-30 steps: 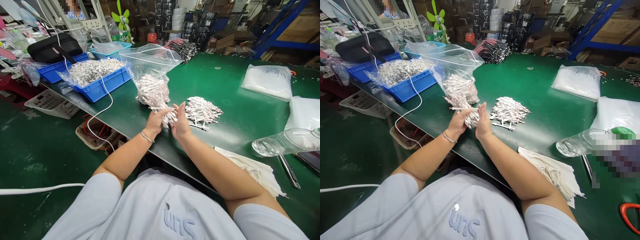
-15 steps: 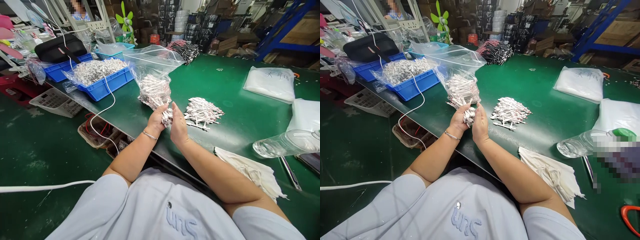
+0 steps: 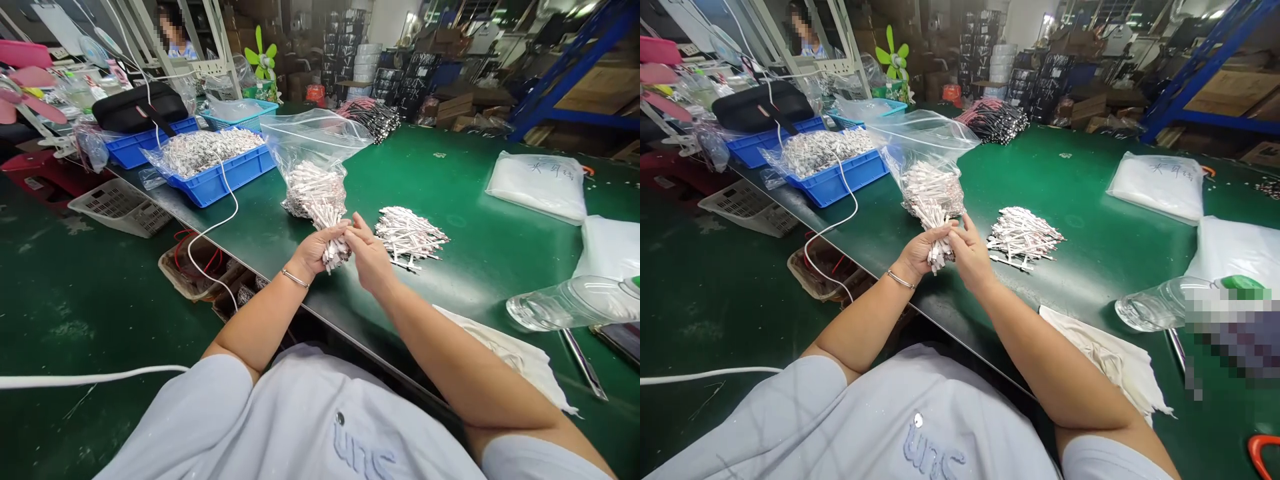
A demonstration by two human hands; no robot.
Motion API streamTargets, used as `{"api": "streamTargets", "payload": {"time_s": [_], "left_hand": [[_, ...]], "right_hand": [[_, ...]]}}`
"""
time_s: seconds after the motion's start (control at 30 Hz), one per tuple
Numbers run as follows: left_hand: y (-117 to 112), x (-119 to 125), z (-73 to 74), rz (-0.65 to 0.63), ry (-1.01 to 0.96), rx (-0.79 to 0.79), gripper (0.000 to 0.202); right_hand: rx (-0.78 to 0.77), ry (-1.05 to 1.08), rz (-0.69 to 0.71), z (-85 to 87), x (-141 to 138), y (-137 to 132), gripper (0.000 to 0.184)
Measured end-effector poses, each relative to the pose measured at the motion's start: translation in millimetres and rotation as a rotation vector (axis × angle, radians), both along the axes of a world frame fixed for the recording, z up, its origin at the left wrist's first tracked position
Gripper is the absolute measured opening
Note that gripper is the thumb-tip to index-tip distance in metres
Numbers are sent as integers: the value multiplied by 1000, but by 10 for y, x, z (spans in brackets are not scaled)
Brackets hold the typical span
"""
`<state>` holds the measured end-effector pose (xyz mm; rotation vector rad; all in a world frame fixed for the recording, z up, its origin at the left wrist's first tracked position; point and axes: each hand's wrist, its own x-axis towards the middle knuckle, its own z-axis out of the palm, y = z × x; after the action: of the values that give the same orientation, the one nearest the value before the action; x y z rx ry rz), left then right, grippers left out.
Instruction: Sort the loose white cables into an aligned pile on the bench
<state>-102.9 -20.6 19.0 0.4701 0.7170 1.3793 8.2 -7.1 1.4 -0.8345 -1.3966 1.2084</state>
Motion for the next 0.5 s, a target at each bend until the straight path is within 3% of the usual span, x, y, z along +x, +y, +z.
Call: {"api": "streamTargets", "payload": {"time_s": [0.1, 0.2, 0.27, 0.33, 0.4, 0.47, 0.5], "left_hand": [[-75, -121, -23, -15, 71, 99, 20], [-216, -247, 173, 80, 280, 267, 24], [-287, -364, 514, 172, 448, 412, 23], [-275, -492, 995, 300, 558, 614, 20], [-152, -590, 1507, 387, 753, 656, 15], [62, -630, 1915, 305, 927, 624, 16], [189, -631, 2050, 233, 955, 643, 18]], "right_hand": [[27, -81, -12, 92, 196, 27, 30], [198, -262, -28, 260, 293, 109, 31], [426, -390, -57, 482, 268, 227, 28], [652, -503, -88, 784, 172, 414, 30], [747, -666, -91, 1100, 27, 646, 38], [735, -876, -90, 1348, -125, 864, 45], [696, -985, -82, 1431, -190, 949, 40]]}}
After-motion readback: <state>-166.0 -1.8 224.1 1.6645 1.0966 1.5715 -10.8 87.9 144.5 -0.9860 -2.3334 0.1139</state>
